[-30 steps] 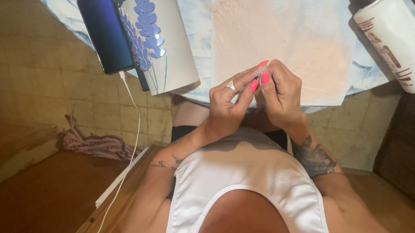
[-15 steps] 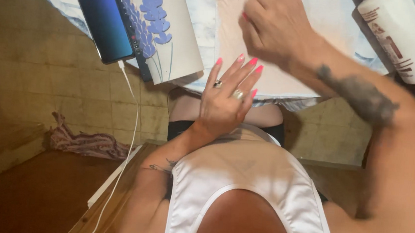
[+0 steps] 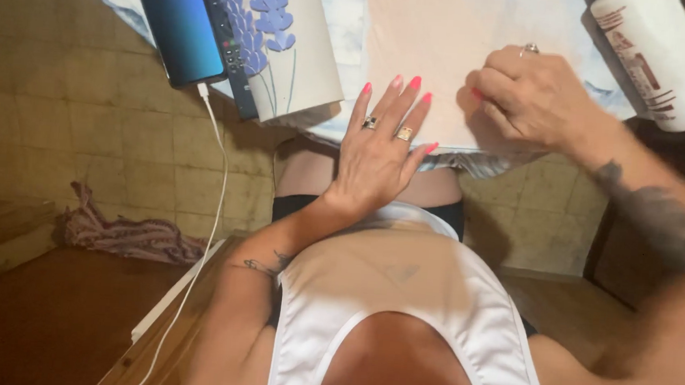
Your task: Decorating a white cylindrical object by gluing small purple floral cutouts onto its surface
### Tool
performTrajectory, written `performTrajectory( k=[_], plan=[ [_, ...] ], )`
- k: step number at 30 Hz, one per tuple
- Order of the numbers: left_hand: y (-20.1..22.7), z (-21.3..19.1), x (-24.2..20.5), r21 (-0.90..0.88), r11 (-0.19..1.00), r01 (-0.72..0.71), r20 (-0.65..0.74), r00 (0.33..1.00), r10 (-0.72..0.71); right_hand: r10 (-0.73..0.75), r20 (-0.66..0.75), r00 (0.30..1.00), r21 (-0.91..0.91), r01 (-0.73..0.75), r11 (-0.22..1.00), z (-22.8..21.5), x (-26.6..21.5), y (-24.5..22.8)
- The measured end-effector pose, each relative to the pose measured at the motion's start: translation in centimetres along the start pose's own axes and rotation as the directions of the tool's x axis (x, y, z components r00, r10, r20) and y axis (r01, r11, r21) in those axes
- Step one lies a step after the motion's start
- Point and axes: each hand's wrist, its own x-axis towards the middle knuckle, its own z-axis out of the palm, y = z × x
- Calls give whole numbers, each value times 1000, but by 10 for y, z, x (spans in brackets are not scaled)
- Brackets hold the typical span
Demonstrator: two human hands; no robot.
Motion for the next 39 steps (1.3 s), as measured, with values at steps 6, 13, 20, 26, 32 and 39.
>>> performTrajectory(
  k=[6, 13, 20, 26, 32, 39],
  plan=[
    [10, 9, 2, -480, 877, -22, -253, 961, -115, 435, -270, 859, 570, -222, 791, 16, 1, -43],
    [15, 4, 6, -782, 622, 34, -194, 936, -295, 501, -368, 784, 626, -189, 756, 10, 18, -64],
    [11, 3, 8, -780, 624, 49, -201, 924, -324, 507, -349, 788, 639, -195, 744, 16, 21, -65],
    [10, 0, 11, -796, 605, 18, -221, 922, -318, 512, -350, 784, 655, -185, 732, 9, 26, -66],
    [11, -1, 7, -783, 622, 21, -233, 917, -325, 484, -347, 803, 619, -193, 762, 16, 21, -63],
    [15, 0, 1, -754, 656, 4, -261, 916, -305, 500, -350, 792, 633, -194, 750, 12, 20, -68]
  ],
)
